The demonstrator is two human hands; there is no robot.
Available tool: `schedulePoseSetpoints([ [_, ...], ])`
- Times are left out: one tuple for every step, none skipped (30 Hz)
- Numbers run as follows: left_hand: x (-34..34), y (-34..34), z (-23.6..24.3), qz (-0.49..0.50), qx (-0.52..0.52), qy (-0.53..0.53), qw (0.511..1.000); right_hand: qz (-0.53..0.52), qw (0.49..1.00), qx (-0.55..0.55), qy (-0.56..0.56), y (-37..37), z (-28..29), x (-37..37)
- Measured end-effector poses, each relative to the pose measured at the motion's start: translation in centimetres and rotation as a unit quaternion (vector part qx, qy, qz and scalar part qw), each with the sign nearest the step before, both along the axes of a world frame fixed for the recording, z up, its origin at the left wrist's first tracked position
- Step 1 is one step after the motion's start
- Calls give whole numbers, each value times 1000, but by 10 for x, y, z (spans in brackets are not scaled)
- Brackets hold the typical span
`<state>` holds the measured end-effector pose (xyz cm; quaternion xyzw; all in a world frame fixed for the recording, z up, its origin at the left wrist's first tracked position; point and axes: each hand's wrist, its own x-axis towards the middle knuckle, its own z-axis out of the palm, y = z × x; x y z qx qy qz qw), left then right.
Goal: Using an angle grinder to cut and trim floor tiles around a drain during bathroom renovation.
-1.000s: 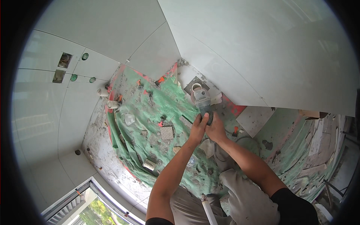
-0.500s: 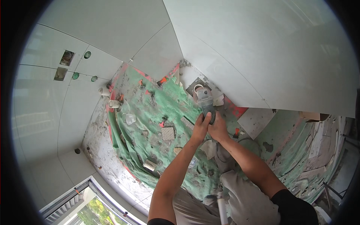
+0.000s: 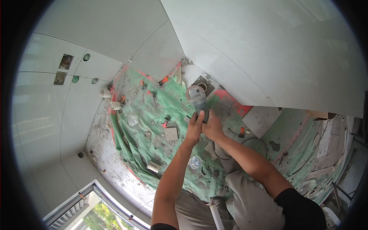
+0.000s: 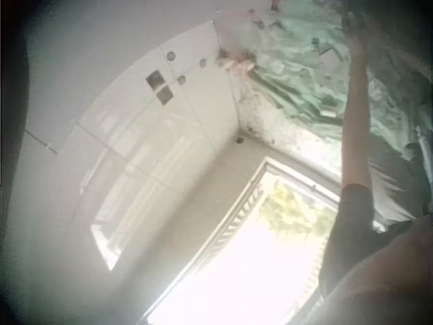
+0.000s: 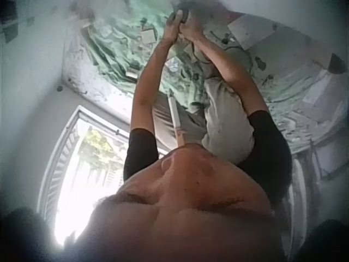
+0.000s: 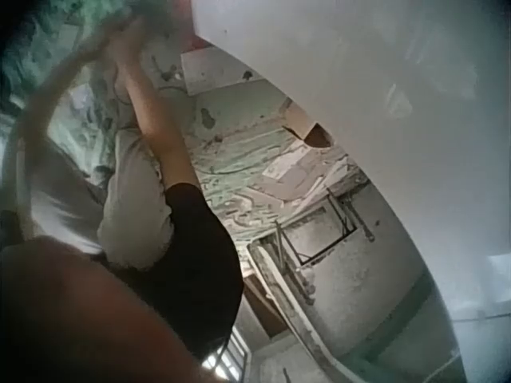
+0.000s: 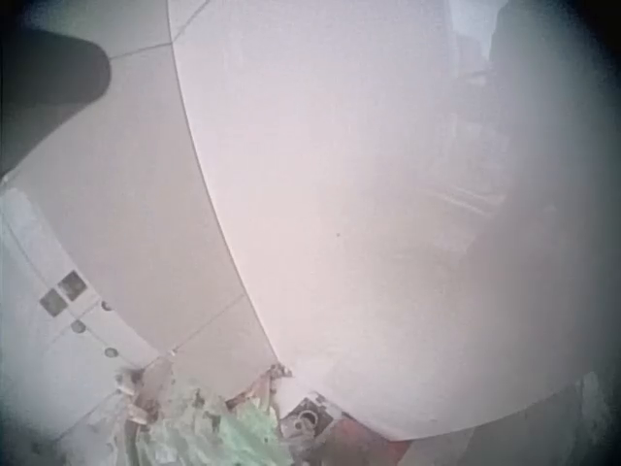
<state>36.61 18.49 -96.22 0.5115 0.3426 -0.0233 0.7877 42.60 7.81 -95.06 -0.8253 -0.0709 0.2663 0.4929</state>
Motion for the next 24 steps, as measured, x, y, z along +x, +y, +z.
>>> schedulePoseSetpoints([
  [1, 5, -1, -5, 1, 8, 1000, 0, 1000, 0, 0, 4, -1, 0],
  [1, 10, 0, -5, 0, 9, 1000, -4, 1000, -2, -1, 7, 0, 0],
  [1, 16, 1, -37, 27, 28, 999, -8, 1000, -4, -2, 8, 0, 0],
  [2, 20, 2, -69, 54, 47, 995, -7, 1000, -5, 0, 9, 0, 0],
  [3, 21, 1, -68, 55, 47, 995, -9, 1000, 2, 4, 11, 0, 1],
  [4, 21, -1, -48, 45, 28, 997, -11, 1000, 9, 7, 14, 0, 2],
  [5, 22, -2, -29, 35, 10, 999, -10, 1000, 9, 8, 17, 0, 3],
  [6, 25, -4, -28, 35, 10, 999, -17, 1000, 16, -4, 21, -1, 4],
  [7, 29, -6, -35, 37, 9, 999, -23, 999, 22, -16, 24, -1, 4],
  [7, 32, -7, -42, 39, 9, 998, -22, 999, 22, -16, 25, 0, 3],
  [9, 32, -4, -42, 38, 8, 998, -24, 999, 31, -13, 24, -2, 4],
  [10, 32, -1, -53, 49, 16, 997, -25, 999, 39, -11, 23, -4, 4],
  [12, 31, 2, -63, 60, 23, 996, -26, 999, 37, -11, 23, -6, 5],
  [13, 32, 2, -62, 60, 24, 996, -33, 998, 44, -10, 24, -8, 5],
  [15, 34, 2, -63, 58, 16, 996, -41, 998, 51, -10, 26, -9, 5],
  [16, 35, 2, -63, 57, 9, 996, -41, 998, 51, -9, 27, -10, 5],
  [16, 37, 0, -63, 58, 9, 996, -40, 998, 49, -16, 29, -12, 5],
  [16, 40, -2, -69, 59, 6, 996, -40, 998, 46, -23, 30, -13, 5],
  [16, 41, -3, -75, 61, 2, 995, -40, 998, 47, -22, 31, -13, 5],
  [18, 42, -3, -76, 60, 2, 995, -47, 998, 49, -18, 32, -14, 5],
  [19, 42, -2, -84, 75, 9, 994, -54, 997, 51, -14, 32, -14, 6],
  [21, 42, -1, -93, 89, 15, 992, -55, 997, 51, -14, 31, -14, 7],
  [19, 45, -3, -93, 91, 17, 991, -53, 997, 56, -17, 33, -12, 6],
  [17, 48, -4, -94, 86, 20, 992, -51, 997, 61, -19, 35, -9, 4],
])
